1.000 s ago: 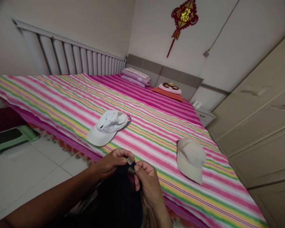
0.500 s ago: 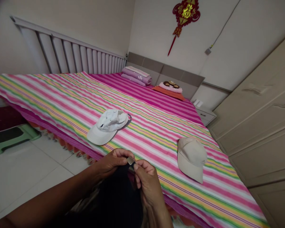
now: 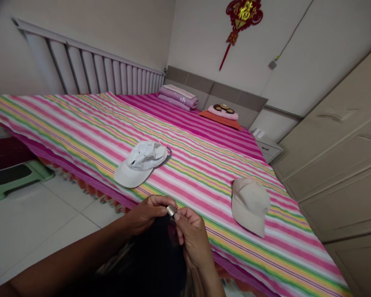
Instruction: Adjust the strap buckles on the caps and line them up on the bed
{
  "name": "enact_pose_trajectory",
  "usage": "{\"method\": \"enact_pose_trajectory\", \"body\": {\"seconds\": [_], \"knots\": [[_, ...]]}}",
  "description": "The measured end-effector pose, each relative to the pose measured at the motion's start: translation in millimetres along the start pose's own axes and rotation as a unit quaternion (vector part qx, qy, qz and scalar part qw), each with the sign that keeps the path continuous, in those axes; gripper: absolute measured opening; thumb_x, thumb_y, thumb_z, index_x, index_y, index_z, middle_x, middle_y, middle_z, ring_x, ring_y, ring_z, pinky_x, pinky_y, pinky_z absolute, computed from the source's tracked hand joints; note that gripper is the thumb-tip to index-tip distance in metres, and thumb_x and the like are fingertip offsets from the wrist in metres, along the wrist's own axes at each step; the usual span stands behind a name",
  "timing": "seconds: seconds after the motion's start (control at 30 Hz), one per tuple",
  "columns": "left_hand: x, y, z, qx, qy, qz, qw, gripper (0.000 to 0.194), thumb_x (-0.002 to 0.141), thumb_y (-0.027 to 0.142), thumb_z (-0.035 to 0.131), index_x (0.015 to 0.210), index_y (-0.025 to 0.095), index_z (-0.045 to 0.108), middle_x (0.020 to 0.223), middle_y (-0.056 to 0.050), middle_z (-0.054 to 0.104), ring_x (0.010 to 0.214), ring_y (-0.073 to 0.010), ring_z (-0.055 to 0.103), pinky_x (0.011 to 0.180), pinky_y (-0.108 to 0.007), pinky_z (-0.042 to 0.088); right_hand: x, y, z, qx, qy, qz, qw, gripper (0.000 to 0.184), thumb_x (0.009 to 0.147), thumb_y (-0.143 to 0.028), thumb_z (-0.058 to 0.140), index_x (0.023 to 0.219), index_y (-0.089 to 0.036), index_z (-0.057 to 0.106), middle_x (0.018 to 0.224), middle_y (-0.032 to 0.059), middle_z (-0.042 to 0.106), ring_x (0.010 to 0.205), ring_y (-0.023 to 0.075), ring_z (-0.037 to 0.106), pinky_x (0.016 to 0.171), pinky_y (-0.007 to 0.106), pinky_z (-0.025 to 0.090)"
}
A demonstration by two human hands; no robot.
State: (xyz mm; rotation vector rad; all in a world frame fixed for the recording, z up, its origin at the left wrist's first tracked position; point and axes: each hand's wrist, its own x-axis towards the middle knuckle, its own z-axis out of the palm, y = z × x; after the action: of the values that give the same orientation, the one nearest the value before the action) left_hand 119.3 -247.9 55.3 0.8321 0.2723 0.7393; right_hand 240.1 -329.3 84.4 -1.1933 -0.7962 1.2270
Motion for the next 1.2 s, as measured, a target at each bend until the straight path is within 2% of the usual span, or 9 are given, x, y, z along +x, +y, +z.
{"method": "enact_pose_trajectory", "body": {"seconds": [0.2,0.37,0.53,0.7,0.83,1.1,1.2], "knots": [[-1.3,-2.0,1.9,0.045,0.015,0.024,0.999,0.022,0.06,0.021,0.072,0.08,0.015,0.07,0.077,-0.002,0.062,0.074,-0.0116,0.054,0.074,-0.024,0.037,0.3,1.8,3.9,0.066,-0.005,0.025,0.997,0.025,0.066,-0.034,0.066,0.06,-0.017,0.049,0.035,-0.0106,0.034,0.032,0.0028,0.021,0.037,0.019,0.016],[-2.7,-3.6,1.5,0.096,0.006,0.072,0.993,0.02,0.062,0.02,0.07,0.082,0.017,0.069,0.078,-0.001,0.06,0.075,-0.0101,0.052,0.072,-0.021,0.037,-0.3,5.2,6.2,0.051,0.028,0.004,0.998,0.023,0.067,-0.033,0.066,0.063,-0.016,0.05,0.035,-0.01,0.036,0.034,0.0031,0.025,0.038,0.017,0.019],[-4.6,-10.1,3.9,0.054,0.054,0.036,0.996,0.02,0.061,0.021,0.071,0.08,0.016,0.068,0.071,0.0,0.062,0.065,-0.0088,0.052,0.066,-0.022,0.038,-3.2,9.5,8.2,0.061,0.029,0.008,0.998,0.024,0.071,-0.032,0.062,0.063,-0.018,0.045,0.038,-0.0093,0.038,0.035,0.0033,0.025,0.038,0.017,0.019],[-6.0,-13.3,6.9,-0.001,0.056,0.004,0.998,0.023,0.058,0.023,0.073,0.078,0.015,0.067,0.07,-0.002,0.063,0.062,-0.0101,0.055,0.064,-0.023,0.04,-7.3,10.9,7.7,0.123,0.001,0.024,0.992,0.02,0.071,-0.03,0.061,0.067,-0.019,0.045,0.045,-0.008,0.042,0.037,0.0037,0.029,0.038,0.016,0.022],[-6.5,-13.4,7.5,0.008,0.061,0.019,0.998,0.022,0.059,0.02,0.073,0.079,0.014,0.067,0.07,-0.002,0.063,0.063,-0.0096,0.056,0.064,-0.022,0.041,-7.5,11.3,7.7,0.104,0.023,0.023,0.994,0.021,0.069,-0.029,0.063,0.063,-0.017,0.046,0.044,-0.0076,0.042,0.037,0.0034,0.03,0.038,0.015,0.023],[-8.0,-17.2,6.4,0.006,0.015,0.008,1.0,0.023,0.065,0.023,0.069,0.086,0.014,0.062,0.069,-0.003,0.063,0.057,-0.0134,0.059,0.058,-0.026,0.045,-5.8,10.9,8.5,0.094,0.066,0.019,0.993,0.023,0.065,-0.031,0.068,0.061,-0.017,0.05,0.044,-0.0071,0.044,0.037,0.0034,0.032,0.038,0.015,0.024],[-9.1,-17.4,5.4,-0.019,0.007,0.0,1.0,0.022,0.068,0.023,0.066,0.087,0.014,0.06,0.066,-0.003,0.062,0.055,-0.0151,0.06,0.055,-0.028,0.047,-8.3,8.9,7.2,0.097,0.064,0.027,0.993,0.019,0.065,-0.031,0.068,0.064,-0.016,0.055,0.048,-0.0048,0.049,0.041,0.0052,0.037,0.041,0.016,0.029]]}}
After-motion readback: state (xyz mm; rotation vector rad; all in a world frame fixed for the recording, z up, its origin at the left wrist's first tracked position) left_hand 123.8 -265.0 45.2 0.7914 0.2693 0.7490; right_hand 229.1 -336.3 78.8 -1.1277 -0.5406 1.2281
